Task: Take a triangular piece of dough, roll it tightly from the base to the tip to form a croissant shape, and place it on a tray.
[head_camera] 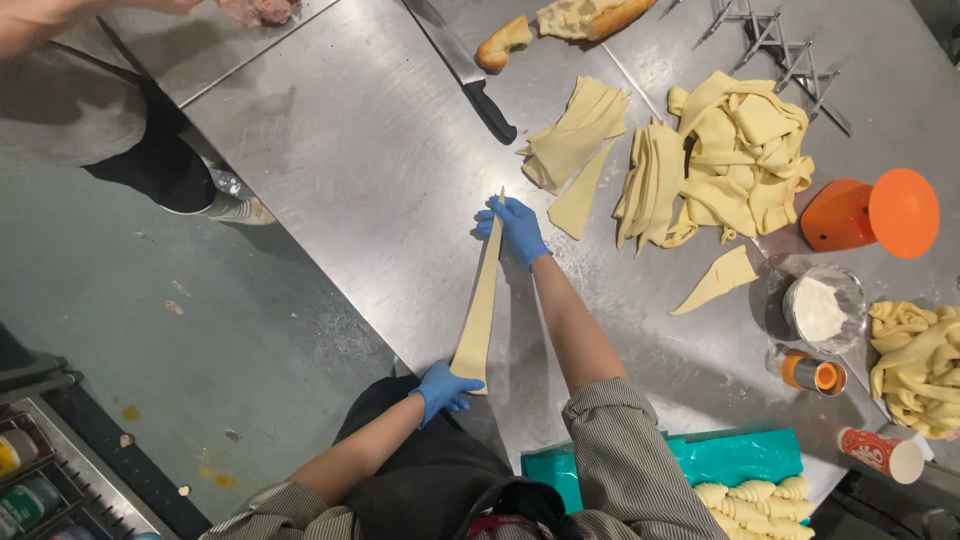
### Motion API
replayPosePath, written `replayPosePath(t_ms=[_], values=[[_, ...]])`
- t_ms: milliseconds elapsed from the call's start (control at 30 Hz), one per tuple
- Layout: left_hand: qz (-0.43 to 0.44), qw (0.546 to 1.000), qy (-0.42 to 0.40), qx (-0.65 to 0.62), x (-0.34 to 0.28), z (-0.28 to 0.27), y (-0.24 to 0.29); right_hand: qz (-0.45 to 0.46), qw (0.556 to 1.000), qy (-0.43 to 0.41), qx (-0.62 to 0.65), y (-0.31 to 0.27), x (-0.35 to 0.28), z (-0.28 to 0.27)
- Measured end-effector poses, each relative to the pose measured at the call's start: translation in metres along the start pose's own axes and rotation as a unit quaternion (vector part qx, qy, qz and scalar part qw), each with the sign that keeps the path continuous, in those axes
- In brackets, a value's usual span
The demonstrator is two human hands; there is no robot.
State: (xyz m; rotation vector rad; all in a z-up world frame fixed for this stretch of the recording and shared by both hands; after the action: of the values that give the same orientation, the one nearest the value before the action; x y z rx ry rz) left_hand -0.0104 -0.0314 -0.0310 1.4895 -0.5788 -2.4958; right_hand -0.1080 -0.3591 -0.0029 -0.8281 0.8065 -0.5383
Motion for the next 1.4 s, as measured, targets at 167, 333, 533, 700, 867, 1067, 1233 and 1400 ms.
replayPosePath(t_ms=[167,333,533,700,867,1067,1233,1400], values=[[-0.011,1.0,0.003,0.0,-0.013,0.006,0.012,-0.022,0.999,0.024,0.009,-0.013,0.004,0.016],[-0.036,0.999,-0.008,-0.028,-0.012,0.007,0.014,-0.092,0.991,0.057,-0.08,-0.01,0.015,0.02],[-0.082,0.996,0.022,-0.005,-0.031,0.012,0.034,-0.285,0.73,0.192,-0.591,-0.04,0.004,0.046],[-0.069,0.995,-0.011,-0.069,-0.002,0.002,0.0,-0.234,0.753,0.218,-0.575,-0.035,0.006,0.04],[-0.105,0.993,-0.028,0.042,-0.032,-0.015,0.003,-0.262,0.893,0.196,-0.31,0.02,-0.049,0.023],[-0.006,0.996,-0.061,0.071,-0.026,-0.031,-0.022,-0.247,0.848,0.239,-0.405,0.1,-0.211,0.075],[0.043,0.99,-0.054,0.126,-0.006,-0.029,-0.013,-0.213,0.857,0.213,-0.417,0.16,-0.27,0.097],[0.054,0.986,-0.136,0.085,-0.037,-0.025,0.001,0.01,0.966,0.234,-0.106,0.194,-0.281,0.073]])
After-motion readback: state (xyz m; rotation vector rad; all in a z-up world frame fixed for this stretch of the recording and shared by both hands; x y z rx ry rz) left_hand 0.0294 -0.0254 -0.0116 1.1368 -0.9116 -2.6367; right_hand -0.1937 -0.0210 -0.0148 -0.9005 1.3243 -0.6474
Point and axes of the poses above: each hand's wrist, its own x-axis towards the middle knuckle, its own z-axis out of the palm, y = z × x, the point moved 2 cm from there along x, towards the middle knuckle, and after that the axes turned 15 degrees about -y, right-handed, at the moved point
